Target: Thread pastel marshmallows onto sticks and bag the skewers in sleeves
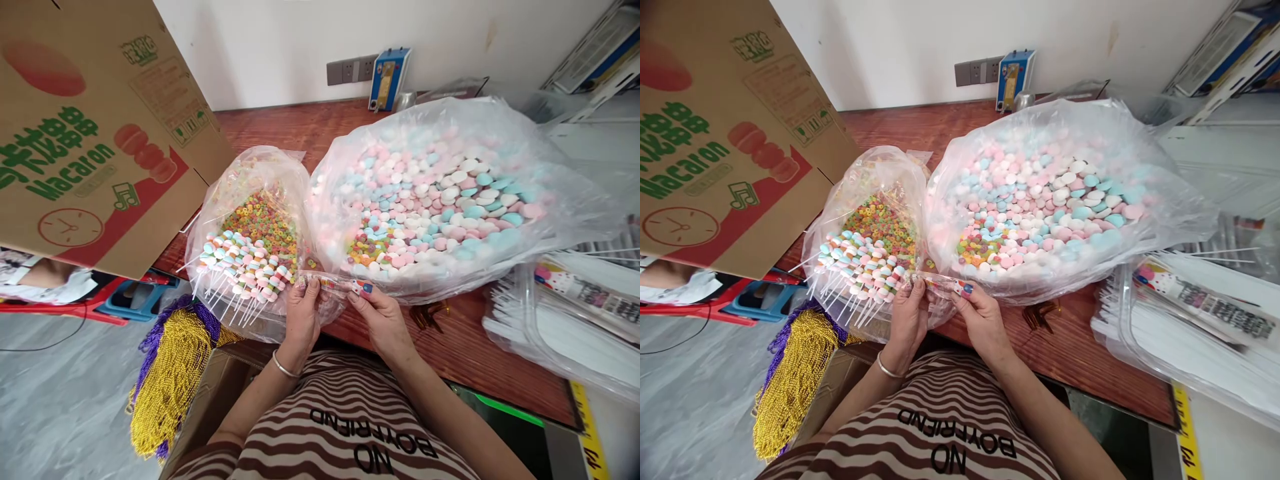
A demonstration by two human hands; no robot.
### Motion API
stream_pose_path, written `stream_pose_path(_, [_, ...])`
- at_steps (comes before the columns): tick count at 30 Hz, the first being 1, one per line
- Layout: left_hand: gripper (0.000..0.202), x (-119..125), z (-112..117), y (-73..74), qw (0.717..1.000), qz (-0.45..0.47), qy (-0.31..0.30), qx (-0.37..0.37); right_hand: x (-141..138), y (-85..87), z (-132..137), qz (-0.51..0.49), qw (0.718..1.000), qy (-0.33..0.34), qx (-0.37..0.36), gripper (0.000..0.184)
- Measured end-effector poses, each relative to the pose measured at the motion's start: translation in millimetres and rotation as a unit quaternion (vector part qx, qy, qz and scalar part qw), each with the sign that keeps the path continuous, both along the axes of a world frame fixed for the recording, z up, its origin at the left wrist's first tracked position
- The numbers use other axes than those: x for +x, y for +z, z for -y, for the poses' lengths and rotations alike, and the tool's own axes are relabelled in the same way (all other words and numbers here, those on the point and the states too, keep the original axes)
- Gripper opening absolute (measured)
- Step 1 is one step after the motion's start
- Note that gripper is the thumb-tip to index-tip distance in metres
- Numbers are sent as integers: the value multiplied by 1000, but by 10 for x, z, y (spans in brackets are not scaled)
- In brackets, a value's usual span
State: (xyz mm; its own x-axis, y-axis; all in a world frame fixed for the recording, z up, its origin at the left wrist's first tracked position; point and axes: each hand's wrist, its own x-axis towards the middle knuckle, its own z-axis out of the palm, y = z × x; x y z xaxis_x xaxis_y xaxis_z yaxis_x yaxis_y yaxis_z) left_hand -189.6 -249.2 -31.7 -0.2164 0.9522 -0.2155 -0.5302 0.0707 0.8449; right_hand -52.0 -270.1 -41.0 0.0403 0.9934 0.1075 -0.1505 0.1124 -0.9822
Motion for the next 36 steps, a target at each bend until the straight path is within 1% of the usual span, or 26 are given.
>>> stream_pose_path(3, [43,2,-14,11,1000,4,-4,-4,6,-66,-7,-28,999,15,-5,24])
stream_pose_path(5, [43,5,-17,19,1000,7,-3,-7,-2,-67,-14,-63,997,25,-24,23])
stream_pose_path(10, [46,8,-30,42,1000,13,2,-17,-29,16,-20,-144,987,21,-72,24])
stream_pose_path(14, [47,14,-25,24,1000,-4,5,-11,-12,57,-38,-157,980,39,-116,28])
stream_pose_path(16, [47,23,-2,13,1000,-6,-9,-6,-3,67,-50,-154,979,37,-125,27])
stream_pose_path(20, [43,47,51,19,997,-18,-77,-11,-29,114,-37,-182,974,42,-128,26])
stream_pose_path(24, [41,51,57,38,997,-41,-58,-22,-106,180,32,-272,947,56,-161,34])
stream_pose_path(26, [42,46,52,45,997,-44,-51,-24,-146,190,65,-307,936,49,-168,36])
stream_pose_path(31, [41,22,79,21,995,-61,-62,-38,-215,176,95,-321,935,0,-152,29])
stream_pose_path(33, [38,10,100,-14,995,-75,-59,-35,-234,177,97,-328,932,-1,-154,27])
stream_pose_path(36, [37,-10,120,-63,995,-84,-48,-25,-231,176,91,-333,928,12,-167,29])
